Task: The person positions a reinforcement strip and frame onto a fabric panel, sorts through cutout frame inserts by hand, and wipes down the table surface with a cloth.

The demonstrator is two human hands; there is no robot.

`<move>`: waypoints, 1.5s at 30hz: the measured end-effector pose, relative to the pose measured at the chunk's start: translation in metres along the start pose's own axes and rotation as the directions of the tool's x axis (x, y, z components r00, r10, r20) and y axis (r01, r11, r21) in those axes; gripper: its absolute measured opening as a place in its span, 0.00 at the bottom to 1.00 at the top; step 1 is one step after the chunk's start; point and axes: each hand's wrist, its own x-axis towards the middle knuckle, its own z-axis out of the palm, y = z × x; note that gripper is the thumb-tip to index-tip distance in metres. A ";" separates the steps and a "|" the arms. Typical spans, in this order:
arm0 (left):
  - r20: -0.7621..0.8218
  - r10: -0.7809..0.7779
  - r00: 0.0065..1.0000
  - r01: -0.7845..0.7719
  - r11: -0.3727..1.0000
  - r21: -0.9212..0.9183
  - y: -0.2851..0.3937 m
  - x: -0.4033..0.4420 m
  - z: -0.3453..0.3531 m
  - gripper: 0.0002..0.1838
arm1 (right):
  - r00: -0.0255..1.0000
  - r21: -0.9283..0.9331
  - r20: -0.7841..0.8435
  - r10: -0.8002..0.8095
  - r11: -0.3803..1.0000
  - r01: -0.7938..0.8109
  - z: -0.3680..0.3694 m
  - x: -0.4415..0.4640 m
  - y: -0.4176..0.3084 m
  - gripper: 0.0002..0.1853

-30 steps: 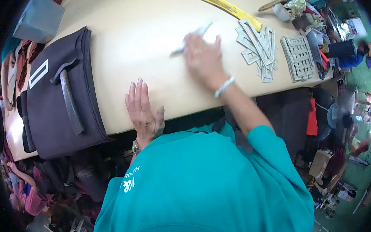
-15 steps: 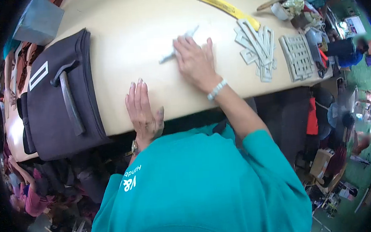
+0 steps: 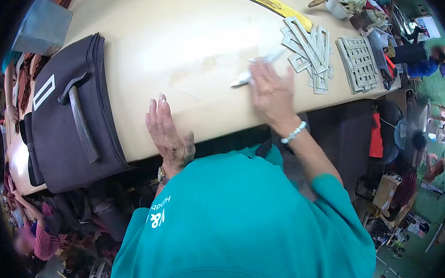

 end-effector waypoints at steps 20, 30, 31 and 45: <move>0.022 0.002 1.000 -0.003 1.000 0.012 0.001 0.001 0.001 0.37 | 0.991 0.085 -0.008 -0.133 0.988 0.133 0.008 0.010 -0.038 0.18; -0.042 0.003 0.999 -0.005 0.998 -0.057 -0.002 -0.001 0.002 0.37 | 0.990 0.007 0.023 -0.138 0.990 0.138 0.009 0.000 -0.026 0.21; -0.071 -0.019 0.997 0.008 0.989 -0.148 -0.002 -0.003 0.000 0.37 | 0.990 -0.030 0.021 -0.136 0.990 0.137 0.014 0.022 -0.019 0.21; -0.667 -0.477 0.572 0.306 0.879 -0.367 -0.035 0.004 -0.101 0.37 | 0.677 0.342 0.176 -0.715 0.689 0.639 0.024 0.008 -0.123 0.31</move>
